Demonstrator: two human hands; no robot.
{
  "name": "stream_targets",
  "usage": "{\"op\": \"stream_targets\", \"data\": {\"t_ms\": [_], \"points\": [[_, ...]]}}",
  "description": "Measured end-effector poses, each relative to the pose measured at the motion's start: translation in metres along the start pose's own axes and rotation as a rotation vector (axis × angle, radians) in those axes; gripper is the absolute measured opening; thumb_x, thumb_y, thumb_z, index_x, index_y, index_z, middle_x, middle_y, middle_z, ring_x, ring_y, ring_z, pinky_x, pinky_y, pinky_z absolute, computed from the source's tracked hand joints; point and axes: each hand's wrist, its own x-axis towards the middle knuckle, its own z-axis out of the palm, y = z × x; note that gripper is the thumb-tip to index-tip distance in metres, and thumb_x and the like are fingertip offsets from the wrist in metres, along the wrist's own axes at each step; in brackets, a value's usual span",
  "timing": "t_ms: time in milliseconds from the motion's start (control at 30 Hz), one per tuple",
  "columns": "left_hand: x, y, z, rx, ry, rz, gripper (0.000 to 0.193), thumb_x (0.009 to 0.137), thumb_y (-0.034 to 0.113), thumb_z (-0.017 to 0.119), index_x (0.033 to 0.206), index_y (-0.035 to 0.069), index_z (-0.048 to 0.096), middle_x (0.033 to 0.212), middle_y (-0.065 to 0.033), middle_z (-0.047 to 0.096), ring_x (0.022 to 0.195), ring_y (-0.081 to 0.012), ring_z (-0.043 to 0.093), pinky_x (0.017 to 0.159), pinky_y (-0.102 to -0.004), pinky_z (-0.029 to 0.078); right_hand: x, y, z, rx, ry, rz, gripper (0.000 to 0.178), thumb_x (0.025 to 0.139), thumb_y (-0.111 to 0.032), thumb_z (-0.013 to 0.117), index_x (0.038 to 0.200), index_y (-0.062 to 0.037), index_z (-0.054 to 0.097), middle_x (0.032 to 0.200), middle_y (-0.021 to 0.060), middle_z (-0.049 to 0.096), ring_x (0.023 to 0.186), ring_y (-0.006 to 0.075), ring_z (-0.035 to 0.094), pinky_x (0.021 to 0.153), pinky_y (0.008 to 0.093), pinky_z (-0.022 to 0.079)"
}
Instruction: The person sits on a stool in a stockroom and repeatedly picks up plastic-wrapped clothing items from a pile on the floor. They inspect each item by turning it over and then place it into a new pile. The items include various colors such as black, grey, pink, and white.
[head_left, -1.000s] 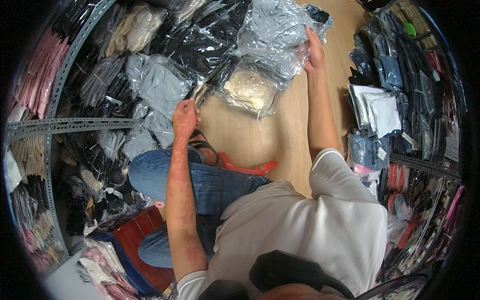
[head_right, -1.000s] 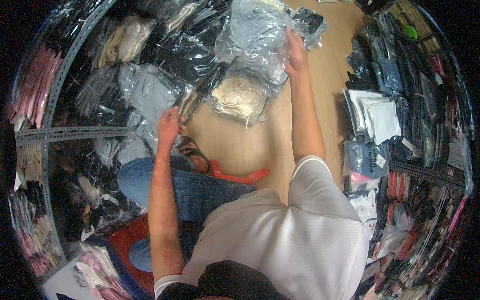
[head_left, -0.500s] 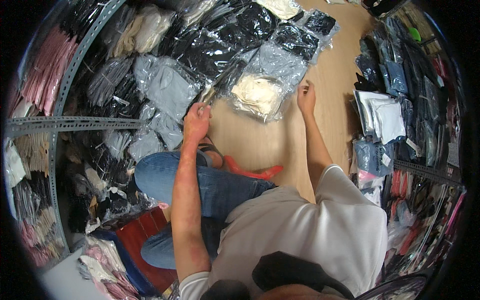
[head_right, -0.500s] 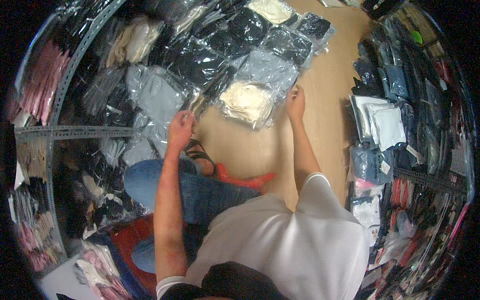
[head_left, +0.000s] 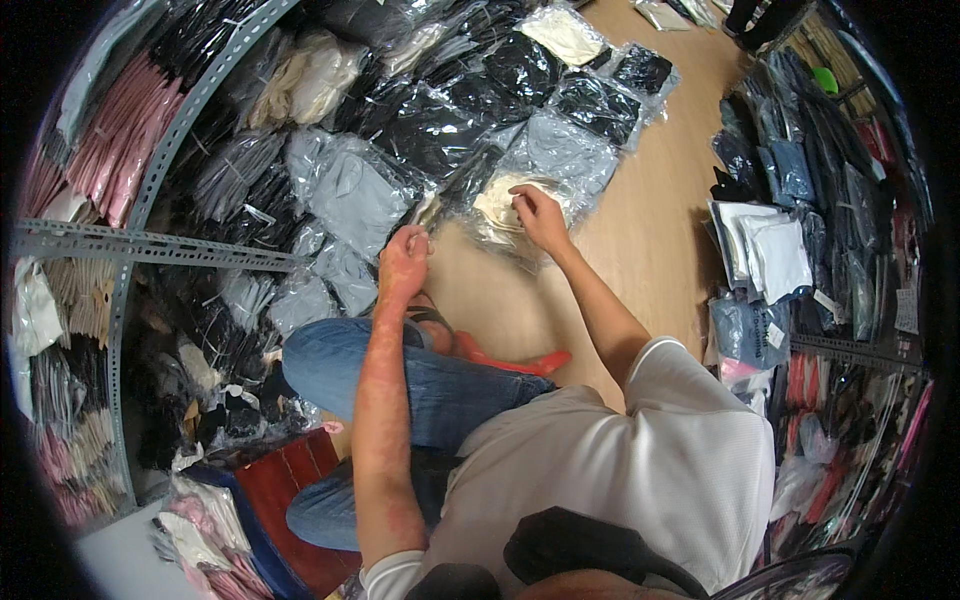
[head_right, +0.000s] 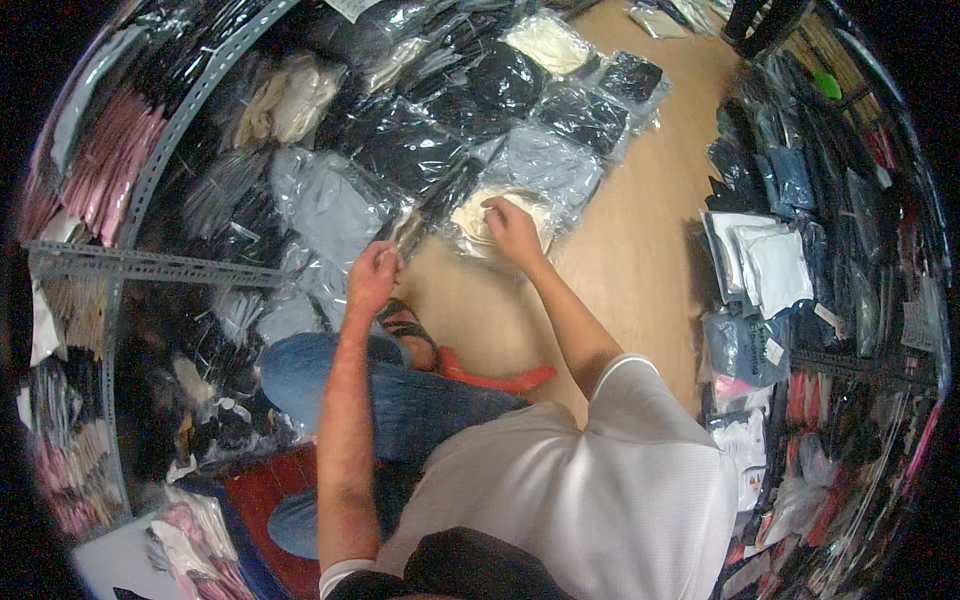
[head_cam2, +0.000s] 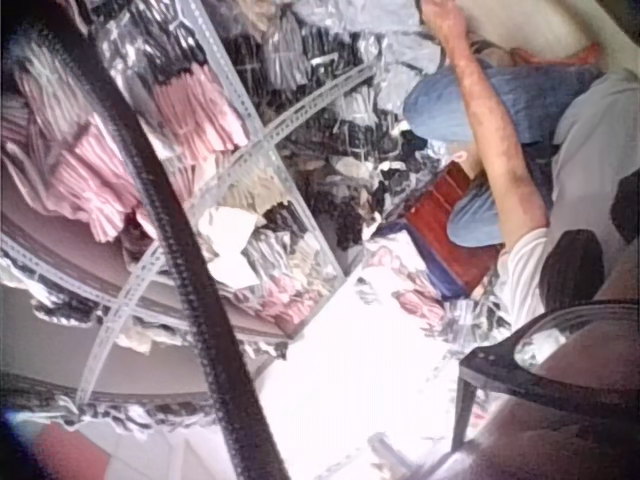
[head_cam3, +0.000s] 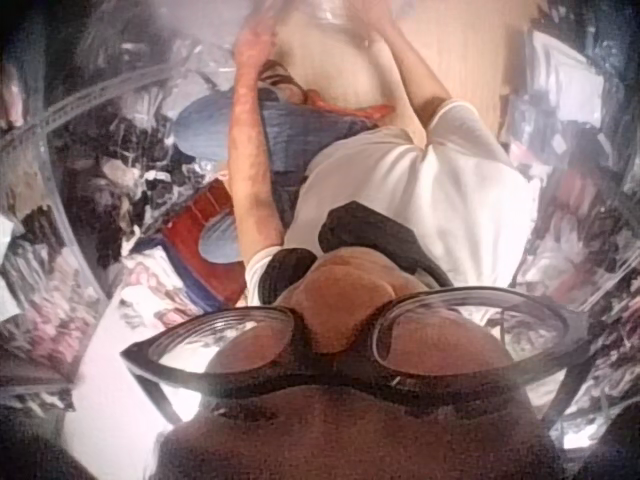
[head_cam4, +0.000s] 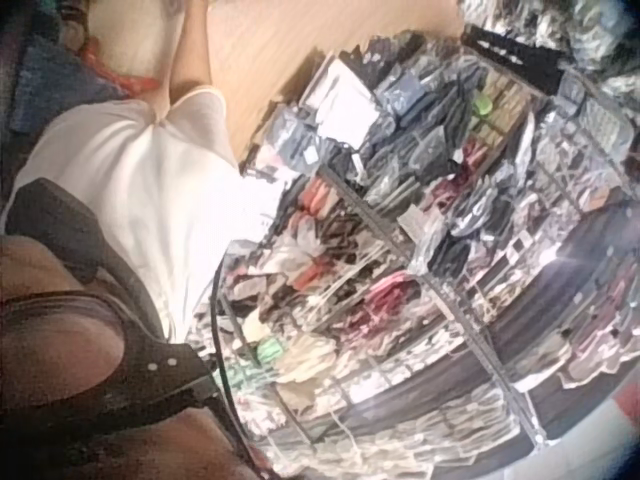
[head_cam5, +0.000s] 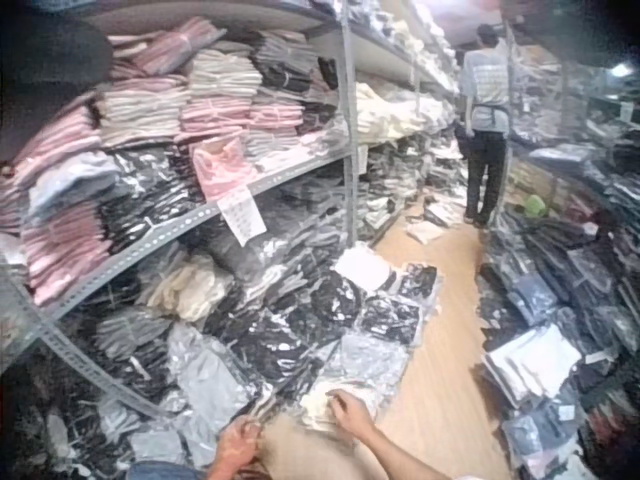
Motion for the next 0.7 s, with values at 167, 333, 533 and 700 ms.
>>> {"op": "stream_targets", "data": {"t_ms": [167,333,533,700], "points": [[0.005,0.023,-0.033,-0.081,0.131,-0.002,0.027,0.092,0.023,0.062,0.110,0.002,0.067,0.088,-0.0126,0.073,0.069,-0.0190,0.069,0.069,-0.0332,0.054,-0.010,-0.027,0.036,0.069,-0.205,-0.023,0.022,0.094,-0.016,0.056,0.109,-0.0043,0.066,0.090,0.0173,0.070,0.084,0.0274,0.068,0.078,0.0368,0.051],[-0.005,0.079,-0.150,0.009,0.345,0.102,0.027,0.094,0.023,0.065,0.111,0.003,0.066,0.086,-0.0071,0.072,0.070,-0.0132,0.067,0.067,-0.0275,0.052,0.003,-0.076,0.072,0.014,-0.347,-0.231,0.022,0.096,-0.016,0.055,0.109,-0.0027,0.067,0.097,0.0153,0.070,0.086,0.0245,0.069,0.078,0.0349,0.052],[-0.104,-0.002,-0.316,0.079,0.576,-0.034,0.027,0.094,0.022,0.065,0.113,0.003,0.066,0.089,-0.0067,0.071,0.074,-0.0113,0.065,0.067,-0.0265,0.052,0.034,-0.213,0.159,0.110,-0.467,-0.462,0.019,0.095,-0.013,0.060,0.108,-0.0021,0.069,0.097,0.0133,0.072,0.085,0.0211,0.070,0.077,0.0312,0.053],[-0.213,-0.065,-0.383,-0.043,0.740,-0.258,0.028,0.096,0.024,0.064,0.117,0.005,0.065,0.095,-0.0054,0.071,0.076,-0.0108,0.065,0.066,-0.0236,0.049,0.030,-0.328,0.256,0.097,-0.701,-0.724,0.029,0.095,-0.023,0.061,0.117,-0.0052,0.065,0.102,0.0157,0.071,0.093,0.0269,0.070,0.079,0.0366,0.054]]}}
